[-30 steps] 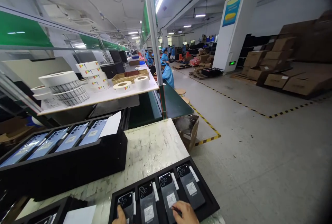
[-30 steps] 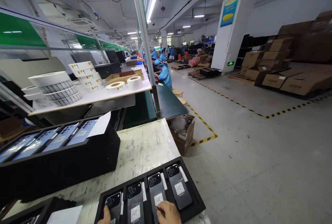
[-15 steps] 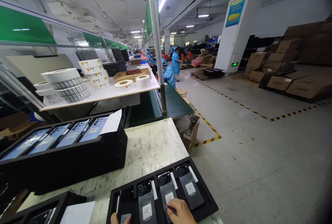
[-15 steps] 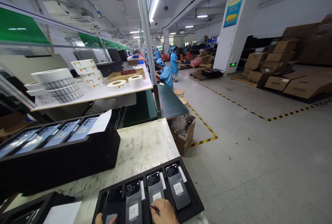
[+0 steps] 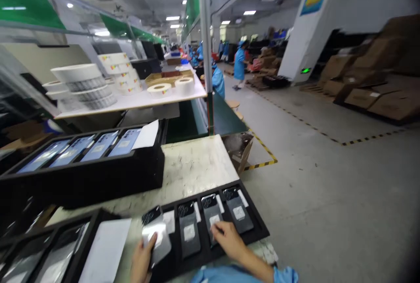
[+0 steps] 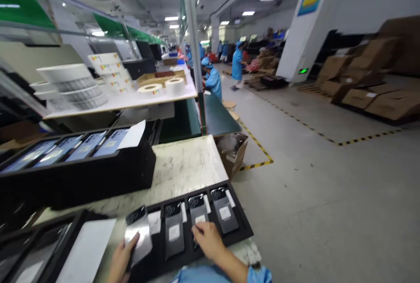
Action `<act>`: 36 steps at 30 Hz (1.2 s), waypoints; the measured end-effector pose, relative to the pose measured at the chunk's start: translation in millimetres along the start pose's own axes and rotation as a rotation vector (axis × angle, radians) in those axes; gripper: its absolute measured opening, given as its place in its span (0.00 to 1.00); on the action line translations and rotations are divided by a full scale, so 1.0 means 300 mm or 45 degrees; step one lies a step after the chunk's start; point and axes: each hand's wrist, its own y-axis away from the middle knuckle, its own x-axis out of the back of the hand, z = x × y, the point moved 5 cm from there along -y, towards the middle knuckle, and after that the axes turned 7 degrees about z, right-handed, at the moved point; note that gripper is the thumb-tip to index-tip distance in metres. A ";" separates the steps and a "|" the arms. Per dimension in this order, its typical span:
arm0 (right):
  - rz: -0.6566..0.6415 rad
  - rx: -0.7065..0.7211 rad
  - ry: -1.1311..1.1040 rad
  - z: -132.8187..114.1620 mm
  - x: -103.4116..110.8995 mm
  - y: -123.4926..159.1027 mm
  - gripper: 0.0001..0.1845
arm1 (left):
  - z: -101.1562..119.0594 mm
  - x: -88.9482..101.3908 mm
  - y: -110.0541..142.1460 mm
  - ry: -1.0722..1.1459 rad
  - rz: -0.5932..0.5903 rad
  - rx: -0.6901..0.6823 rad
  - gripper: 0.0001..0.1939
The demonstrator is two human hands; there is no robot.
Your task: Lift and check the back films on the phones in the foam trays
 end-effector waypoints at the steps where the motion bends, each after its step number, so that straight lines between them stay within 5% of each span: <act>1: -0.047 -0.004 -0.059 -0.034 -0.003 -0.005 0.25 | 0.040 -0.018 0.044 0.218 -0.119 0.041 0.22; 4: -0.251 0.015 -0.273 -0.158 -0.031 -0.031 0.28 | 0.166 -0.048 0.158 0.412 -0.193 -0.001 0.28; 8: -0.444 0.000 -0.657 -0.344 -0.059 -0.053 0.30 | 0.325 -0.074 0.283 0.678 -0.371 -0.185 0.22; 13: -0.618 -0.030 -1.026 -0.504 -0.041 -0.016 0.21 | 0.403 -0.040 0.392 0.792 -0.382 -0.171 0.16; 29: -0.835 -0.161 -1.129 -0.485 -0.036 0.033 0.19 | 0.369 -0.037 0.407 0.904 -0.395 0.019 0.14; 33: -0.816 0.115 -0.686 -0.500 -0.025 0.027 0.16 | 0.372 -0.070 0.428 1.065 -0.775 0.291 0.22; 36: -0.351 0.726 -0.056 -0.570 0.038 0.007 0.12 | 0.381 -0.080 0.438 1.229 -1.002 0.404 0.28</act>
